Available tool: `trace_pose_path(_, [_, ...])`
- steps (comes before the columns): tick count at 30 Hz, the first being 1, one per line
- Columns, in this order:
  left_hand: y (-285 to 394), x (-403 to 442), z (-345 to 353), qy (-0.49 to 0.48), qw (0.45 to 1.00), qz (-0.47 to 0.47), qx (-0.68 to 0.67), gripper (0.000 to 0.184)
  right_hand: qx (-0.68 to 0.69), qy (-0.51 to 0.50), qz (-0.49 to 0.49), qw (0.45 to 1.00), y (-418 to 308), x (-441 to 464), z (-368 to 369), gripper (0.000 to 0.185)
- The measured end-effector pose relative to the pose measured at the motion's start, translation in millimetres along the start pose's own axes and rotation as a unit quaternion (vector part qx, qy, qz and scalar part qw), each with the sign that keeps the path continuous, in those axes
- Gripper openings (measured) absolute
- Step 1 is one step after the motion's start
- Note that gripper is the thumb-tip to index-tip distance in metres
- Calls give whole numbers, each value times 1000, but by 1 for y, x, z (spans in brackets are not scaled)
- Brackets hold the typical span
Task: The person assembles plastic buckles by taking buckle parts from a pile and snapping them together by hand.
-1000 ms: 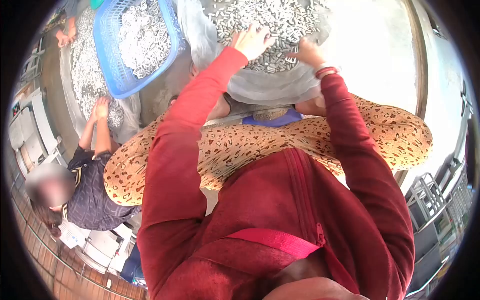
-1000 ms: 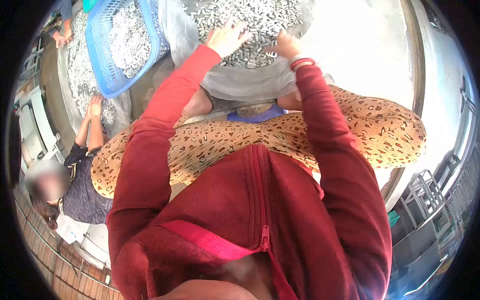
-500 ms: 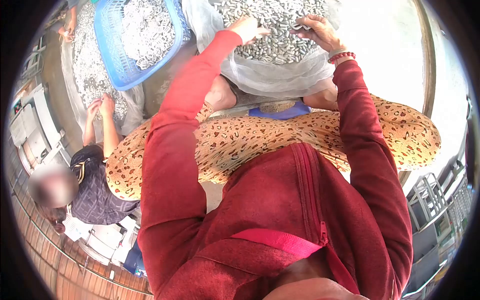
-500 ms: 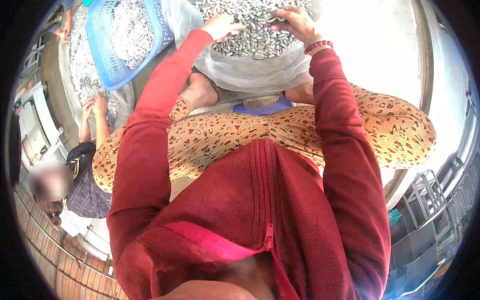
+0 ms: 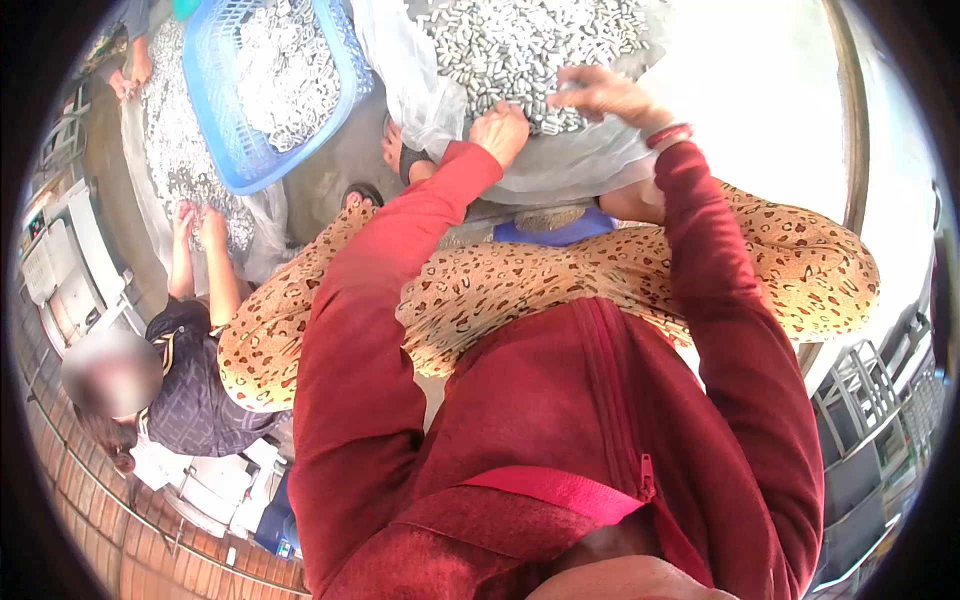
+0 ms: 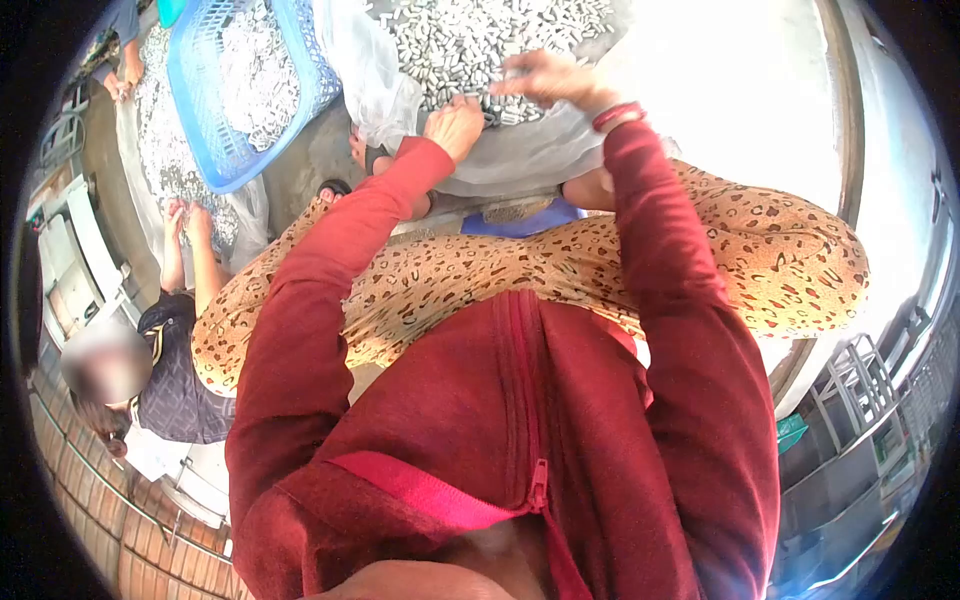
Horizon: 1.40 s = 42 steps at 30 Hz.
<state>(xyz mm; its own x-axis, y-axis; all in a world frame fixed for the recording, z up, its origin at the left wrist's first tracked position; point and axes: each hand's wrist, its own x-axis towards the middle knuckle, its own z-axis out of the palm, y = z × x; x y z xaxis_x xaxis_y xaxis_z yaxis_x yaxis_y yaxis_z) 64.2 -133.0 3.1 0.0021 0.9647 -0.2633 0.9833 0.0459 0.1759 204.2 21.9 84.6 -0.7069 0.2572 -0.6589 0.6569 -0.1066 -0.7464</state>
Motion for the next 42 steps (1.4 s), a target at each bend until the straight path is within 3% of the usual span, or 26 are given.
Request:
trace_pose_path(1, [-2, 1, -3, 10, 1000, 9, 0, 13, -155, 109, -113, 975, 24, 15, 17, 58])
trace_pose_path(3, [-10, 5, -6, -12, 1000, -13, -9, 16, -290, 210, -162, 920, 51, 23, 50, 42])
trace_pose_path(5, [-22, 8, -9, -17, 999, -24, -26, 21, -377, 201, -96, 899, 54, 20, 71, 20])
trace_pose_path(9, [-44, 38, -51, 15, 962, -100, -253, 20, -437, 224, -210, 845, 90, 34, 82, 27])
trace_pose_path(10, [-50, 45, -64, 52, 948, -80, -305, 20, -445, 227, -247, 830, 89, 37, 79, 29])
trace_pose_path(14, [-64, 72, -98, -2, 707, -94, -701, 10, -459, 167, -222, 844, 71, 26, 74, 28])
trace_pose_path(17, [-49, 91, -108, -2, 644, -82, -761, 10, -508, 142, -208, 824, 83, 22, 73, 32])
trace_pose_path(18, [-52, 108, -96, -25, 672, -125, -729, 13, -499, 144, -218, 826, 93, 27, 72, 31])
trace_pose_path(20, [-51, 136, -77, 49, 847, -84, -522, 20, -430, 190, -221, 854, 81, 19, 67, 23])
trace_pose_path(21, [-47, 140, -67, 83, 910, -61, -403, 23, -393, 211, -221, 868, 78, 18, 70, 20])
trace_pose_path(23, [-41, 140, -53, 104, 950, -70, -285, 30, -176, 311, -265, 895, 79, 38, 67, 15])
trace_pose_path(24, [-44, 145, -40, 135, 961, -54, -238, 29, -15, 267, -161, 950, 55, 30, 57, 15])
trace_pose_path(25, [-51, 153, -27, 166, 967, -37, -187, 28, 146, 213, -52, 965, 31, 22, 44, 15])
trace_pose_path(26, [-62, 162, -14, 146, 971, -32, -185, 28, 318, 85, -99, 939, 41, 24, 25, 14])
trace_pose_path(27, [-66, 157, -21, 131, 966, -39, -219, 27, 477, -48, -138, 866, 53, 24, 8, 13])
trace_pose_path(29, [-72, 144, -53, 100, 951, -58, -286, 24, 534, 9, -162, 829, 41, 11, -5, 8])
trace_pose_path(30, [-71, 135, -69, 70, 881, -101, -456, 22, 559, -13, -194, 806, 52, 11, -17, 10])
trace_pose_path(31, [-72, 126, -87, 39, 780, -143, -608, 21, 612, 117, -107, 775, 29, -4, -16, 15])
trace_pose_path(32, [-73, 119, -94, 11, 651, -179, -738, 20, 659, 47, -139, 738, 45, 0, -23, 15])
trace_pose_path(35, [-81, 109, -83, 36, 420, -216, -881, 21, 696, -153, -290, 638, 61, 17, -49, 22])
trace_pose_path(36, [-70, 104, -98, 18, 407, -203, -890, 20, 683, -141, -308, 647, 48, 12, -47, 22])
trace_pose_path(39, [-45, 112, -113, -25, 443, -186, -877, 21, 675, -152, -324, 645, 62, 25, -57, 17])
trace_pose_path(40, [-44, 127, -103, -86, 480, -110, -866, 21, 692, -150, -321, 629, 66, 27, -60, 7])
trace_pose_path(41, [-33, 140, -90, -51, 619, -43, -782, 24, 732, -141, -292, 600, 72, 29, -62, 6])
trace_pose_path(42, [-14, 135, -103, -87, 665, -50, -740, 26, 769, -132, -261, 569, 81, 31, -65, 9])
